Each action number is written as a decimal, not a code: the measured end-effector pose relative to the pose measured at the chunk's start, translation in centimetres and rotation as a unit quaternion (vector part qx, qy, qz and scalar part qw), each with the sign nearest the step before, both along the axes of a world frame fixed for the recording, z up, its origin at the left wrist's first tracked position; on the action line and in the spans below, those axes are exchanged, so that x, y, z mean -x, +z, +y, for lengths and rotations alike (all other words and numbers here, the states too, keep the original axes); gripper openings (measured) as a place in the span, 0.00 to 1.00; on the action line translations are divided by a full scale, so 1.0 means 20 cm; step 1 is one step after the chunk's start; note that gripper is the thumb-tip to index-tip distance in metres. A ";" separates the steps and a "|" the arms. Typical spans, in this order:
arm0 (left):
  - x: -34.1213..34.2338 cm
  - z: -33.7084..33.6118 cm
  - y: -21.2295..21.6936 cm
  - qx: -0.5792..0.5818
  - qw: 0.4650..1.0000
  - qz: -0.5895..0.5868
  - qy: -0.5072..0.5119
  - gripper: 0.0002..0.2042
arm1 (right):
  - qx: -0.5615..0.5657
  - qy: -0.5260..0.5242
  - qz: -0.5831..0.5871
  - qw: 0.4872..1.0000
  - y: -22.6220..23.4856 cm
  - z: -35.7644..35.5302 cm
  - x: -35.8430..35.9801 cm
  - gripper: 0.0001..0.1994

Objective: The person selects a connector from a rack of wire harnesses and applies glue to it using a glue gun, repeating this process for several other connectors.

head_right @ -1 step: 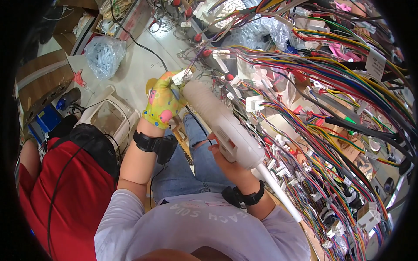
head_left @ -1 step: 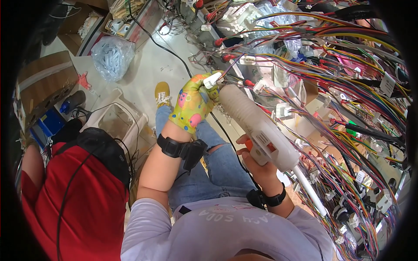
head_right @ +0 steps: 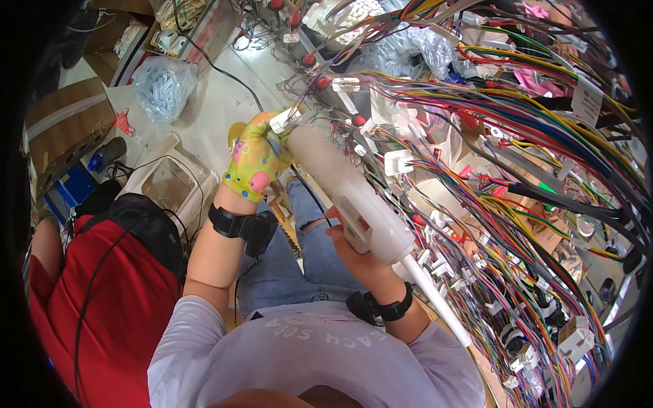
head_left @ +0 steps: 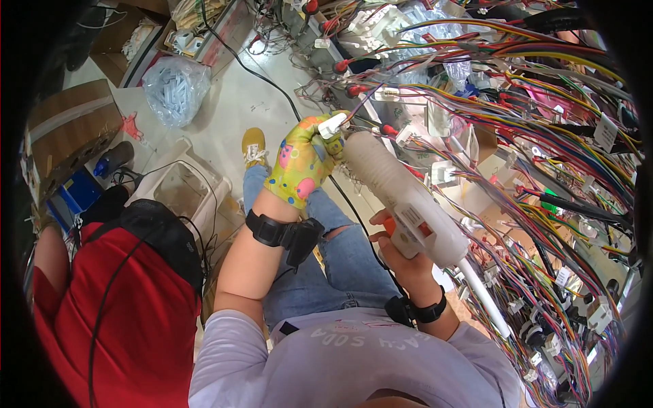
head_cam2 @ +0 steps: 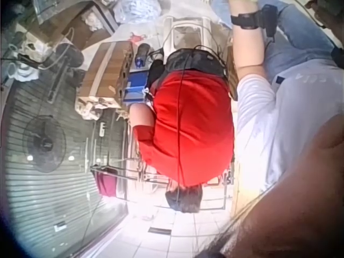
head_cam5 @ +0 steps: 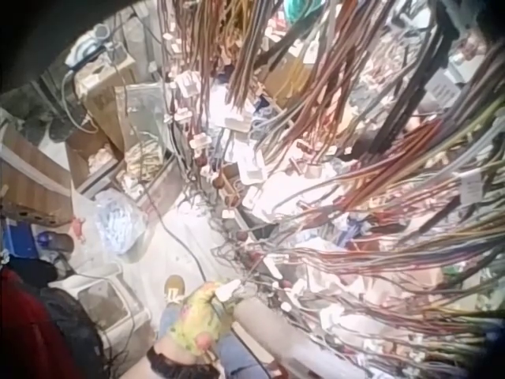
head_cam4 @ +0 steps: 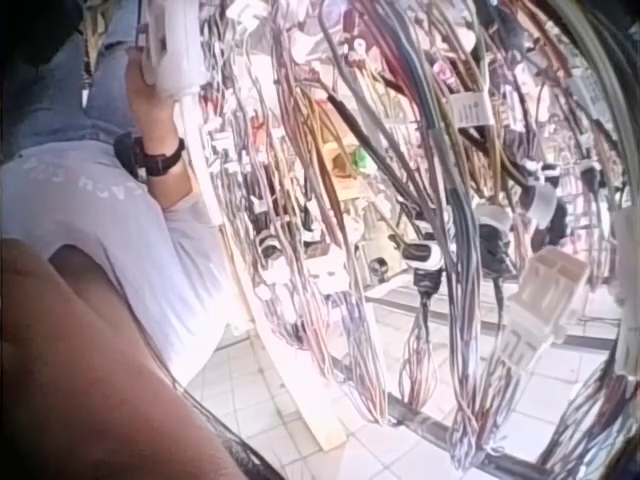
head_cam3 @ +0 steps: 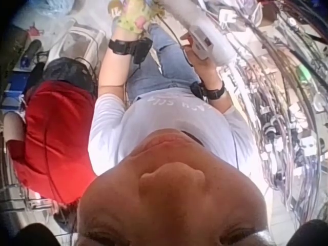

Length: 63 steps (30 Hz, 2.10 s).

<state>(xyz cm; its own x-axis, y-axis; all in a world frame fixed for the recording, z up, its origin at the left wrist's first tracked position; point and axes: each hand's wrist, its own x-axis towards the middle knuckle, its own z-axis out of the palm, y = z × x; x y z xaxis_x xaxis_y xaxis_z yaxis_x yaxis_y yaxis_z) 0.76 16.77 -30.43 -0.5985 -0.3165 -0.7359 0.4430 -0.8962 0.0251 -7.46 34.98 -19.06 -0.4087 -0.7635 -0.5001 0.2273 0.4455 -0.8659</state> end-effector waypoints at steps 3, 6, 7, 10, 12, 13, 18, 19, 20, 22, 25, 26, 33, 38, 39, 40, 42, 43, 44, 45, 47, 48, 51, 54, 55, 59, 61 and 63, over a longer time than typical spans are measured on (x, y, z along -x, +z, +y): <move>-0.01 0.00 -0.01 0.008 1.000 0.004 -0.020 0.16 | -0.035 0.016 0.000 0.999 0.01 0.00 0.02 0.27; 0.00 0.01 -0.01 0.063 0.997 -0.034 -0.016 0.16 | -0.019 0.033 -0.003 0.999 0.01 -0.01 0.00 0.26; 0.00 0.01 0.02 0.075 0.996 -0.038 -0.015 0.16 | -0.020 0.032 -0.003 0.999 0.01 -0.01 0.00 0.26; 0.00 0.01 0.01 0.088 0.995 -0.042 -0.029 0.16 | -0.021 0.024 -0.002 0.999 0.01 -0.01 0.00 0.26; -0.01 0.01 -0.01 0.088 0.994 -0.041 -0.042 0.16 | -0.020 0.027 0.025 0.999 0.01 -0.01 0.00 0.26; -0.01 0.01 -0.01 0.066 0.997 -0.034 -0.032 0.16 | -0.020 0.027 0.025 0.999 0.01 0.00 0.00 0.26; -0.01 0.01 0.00 0.006 1.000 0.012 -0.007 0.16 | -0.026 0.006 0.024 0.999 0.00 0.00 0.00 0.26; -0.01 0.01 0.00 0.015 1.000 -0.003 -0.010 0.16 | -0.026 0.006 0.024 0.999 0.00 0.00 0.00 0.26; -0.01 0.02 0.00 0.023 0.999 -0.019 -0.012 0.16 | -0.025 0.011 0.016 0.999 0.00 0.01 0.00 0.26; -0.01 0.01 0.00 0.009 1.000 0.001 -0.008 0.16 | -0.025 0.015 0.008 1.000 0.01 0.01 0.00 0.26; -0.03 0.01 -0.01 -0.009 1.000 0.024 -0.011 0.16 | -0.026 -0.008 0.015 1.000 0.01 0.00 0.00 0.26; -0.03 0.01 -0.02 -0.013 0.999 0.028 -0.017 0.16 | -0.031 -0.008 0.011 0.999 0.01 0.00 0.00 0.26; -0.02 0.01 0.01 0.001 1.000 -0.014 -0.018 0.17 | -0.032 0.006 0.000 0.999 0.02 0.01 0.00 0.27; -0.03 0.01 0.01 0.028 0.999 0.003 -0.022 0.17 | -0.020 0.004 0.011 1.000 0.01 0.01 0.00 0.27; -0.03 0.02 0.01 0.028 0.999 0.003 -0.022 0.17 | -0.018 0.004 0.007 1.000 0.01 0.01 0.01 0.27; -0.02 0.02 0.00 0.028 1.000 -0.003 -0.013 0.17 | -0.017 0.005 0.007 1.000 0.01 0.01 0.01 0.27; -0.03 0.02 -0.03 0.028 1.000 -0.009 -0.004 0.17 | -0.027 0.034 0.016 0.999 0.02 0.01 0.01 0.28; -0.03 0.02 -0.04 0.039 0.999 -0.013 -0.010 0.17 | -0.027 0.034 0.016 0.999 0.02 0.01 0.01 0.28; -0.03 0.02 -0.04 0.049 0.998 -0.018 -0.017 0.17 | -0.034 0.033 0.009 0.999 0.02 0.02 0.00 0.27; -0.03 0.03 -0.04 0.049 0.998 -0.018 -0.016 0.17 | -0.040 0.033 0.002 0.999 0.02 0.02 0.00 0.27; -0.01 0.01 0.00 0.043 0.999 -0.014 -0.001 0.17 | -0.030 0.039 0.005 0.999 0.01 0.02 0.00 0.27; -0.01 0.02 -0.01 0.043 0.999 -0.014 -0.001 0.17 | -0.021 0.044 0.009 0.999 0.01 0.02 0.00 0.27; -0.03 0.04 -0.04 0.034 0.996 0.069 0.035 0.16 | -0.026 0.040 -0.006 0.999 0.02 0.01 -0.02 0.27; -0.04 0.04 -0.05 0.145 0.989 0.004 0.003 0.16 | -0.008 0.038 0.015 0.999 0.01 0.02 -0.01 0.27; -0.06 0.02 -0.09 0.092 0.993 0.076 -0.011 0.15 | -0.007 0.038 0.013 0.999 0.01 0.01 -0.01 0.27; -0.07 0.02 -0.11 0.062 0.988 0.143 -0.017 0.14 | -0.017 0.011 0.016 1.000 0.01 0.01 0.00 0.28; -0.02 0.01 0.00 0.030 0.997 0.063 -0.015 0.15 | -0.024 0.010 0.023 0.999 0.03 0.00 0.01 0.28; 0.00 0.00 0.03 -0.002 1.000 -0.022 -0.014 0.15 | -0.085 -0.015 -0.005 0.996 0.05 -0.02 0.01 0.28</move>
